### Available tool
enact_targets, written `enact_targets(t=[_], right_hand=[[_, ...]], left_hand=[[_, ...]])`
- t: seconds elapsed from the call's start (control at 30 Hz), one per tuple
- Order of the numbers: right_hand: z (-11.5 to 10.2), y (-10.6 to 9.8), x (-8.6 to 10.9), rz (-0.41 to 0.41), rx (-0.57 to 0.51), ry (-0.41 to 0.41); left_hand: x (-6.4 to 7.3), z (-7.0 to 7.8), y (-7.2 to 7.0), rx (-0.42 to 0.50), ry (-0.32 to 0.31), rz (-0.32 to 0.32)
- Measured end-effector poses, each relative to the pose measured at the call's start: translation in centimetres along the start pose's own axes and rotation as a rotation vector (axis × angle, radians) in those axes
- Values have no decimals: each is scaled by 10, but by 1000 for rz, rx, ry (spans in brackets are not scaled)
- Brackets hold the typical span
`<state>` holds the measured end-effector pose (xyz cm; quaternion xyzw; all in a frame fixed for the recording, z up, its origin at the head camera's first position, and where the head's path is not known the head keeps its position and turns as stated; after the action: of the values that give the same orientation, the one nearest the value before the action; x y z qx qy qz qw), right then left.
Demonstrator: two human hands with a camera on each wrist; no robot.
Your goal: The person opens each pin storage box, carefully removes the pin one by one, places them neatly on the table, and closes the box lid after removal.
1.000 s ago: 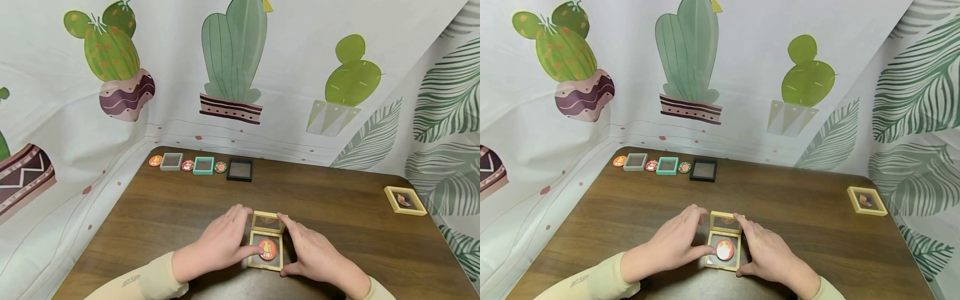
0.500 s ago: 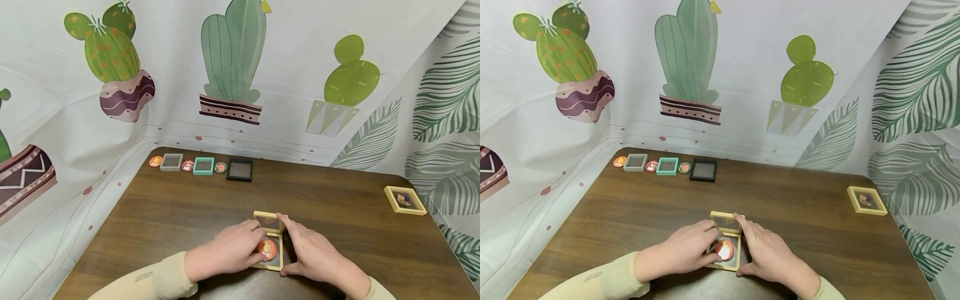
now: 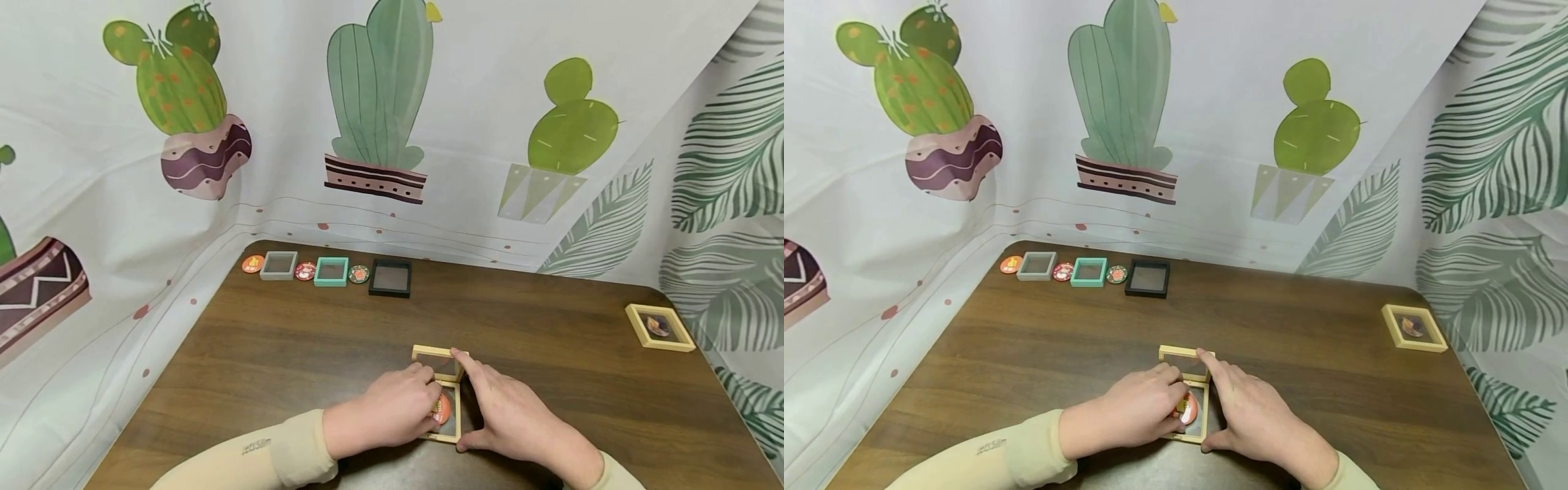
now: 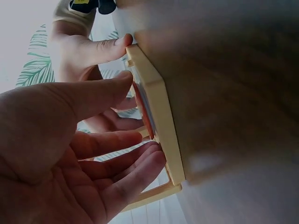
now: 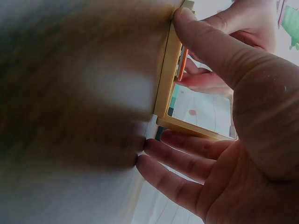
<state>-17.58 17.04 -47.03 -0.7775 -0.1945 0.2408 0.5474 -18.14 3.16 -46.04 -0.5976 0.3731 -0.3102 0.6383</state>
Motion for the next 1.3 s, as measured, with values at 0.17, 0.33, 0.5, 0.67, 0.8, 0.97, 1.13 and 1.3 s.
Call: enact_targets(t=[0.17,0.33,0.5,0.67,0.8,0.97,1.13,1.3], right_hand=[[0,0,0,3,-1,0],[0,-1,0,10,0,-5],[0,-1,0,18,3,-13],[0,-2,0,20,5,-14],[-1,-2,0,13,7,-11],[-1,-2,0,5,7,-7],[-1,-1,-1,-5,3,-2],[-1,0,-2,-14,-1,0]], left_hand=[[-2,4,-1,-43,29,45],[-3,9,-4,-88,52,97],[-4,12,-4,-119,63,118],[-3,12,-4,-105,71,127],[-2,7,-10,-7,78,102],[2,-3,-28,146,73,70],[7,-15,-53,230,81,123],[7,-37,-71,278,56,205]])
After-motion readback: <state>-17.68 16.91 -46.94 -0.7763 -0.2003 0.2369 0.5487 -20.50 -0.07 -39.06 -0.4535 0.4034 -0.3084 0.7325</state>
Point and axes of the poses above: each hand's wrist, its own x-axis away from the middle knuckle, its own y-axis out of the palm, z = x × y, the point moved 8 cm from there along -x, towards the middle knuckle, and after that the axes turned 3 degrees about y, right-handed, at the moved point
